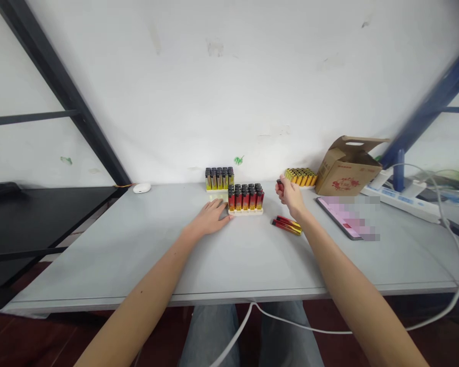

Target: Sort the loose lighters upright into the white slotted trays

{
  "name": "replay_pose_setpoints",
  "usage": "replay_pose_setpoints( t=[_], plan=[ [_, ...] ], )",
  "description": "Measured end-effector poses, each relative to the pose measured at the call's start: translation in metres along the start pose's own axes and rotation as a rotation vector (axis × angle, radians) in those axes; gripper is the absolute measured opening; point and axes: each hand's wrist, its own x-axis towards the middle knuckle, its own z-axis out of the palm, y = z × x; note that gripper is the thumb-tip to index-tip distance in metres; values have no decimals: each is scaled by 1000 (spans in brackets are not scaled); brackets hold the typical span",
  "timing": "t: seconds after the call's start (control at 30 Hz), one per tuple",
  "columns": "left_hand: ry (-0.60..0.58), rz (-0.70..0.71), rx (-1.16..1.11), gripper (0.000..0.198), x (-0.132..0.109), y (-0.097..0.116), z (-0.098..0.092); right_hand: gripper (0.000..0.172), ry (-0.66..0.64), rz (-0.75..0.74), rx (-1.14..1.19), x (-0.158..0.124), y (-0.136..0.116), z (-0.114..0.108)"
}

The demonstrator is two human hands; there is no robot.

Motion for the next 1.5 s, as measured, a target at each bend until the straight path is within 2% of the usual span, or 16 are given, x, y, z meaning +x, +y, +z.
replay_pose_setpoints(
  t=[0.17,0.4,0.67,1.5],
  plan=[
    [3,0,-9,56,0,0,0,50,-291,197,466,-10,-12,12],
    [46,26,-51,53,1,-4,5,50,-485,245,717,-23,-17,21],
    [22,26,-35,53,1,-3,3,41,-515,278,813,-25,-15,25],
    [56,48,-39,52,1,-1,2,42,-630,217,822,-33,-13,32]
  ],
)
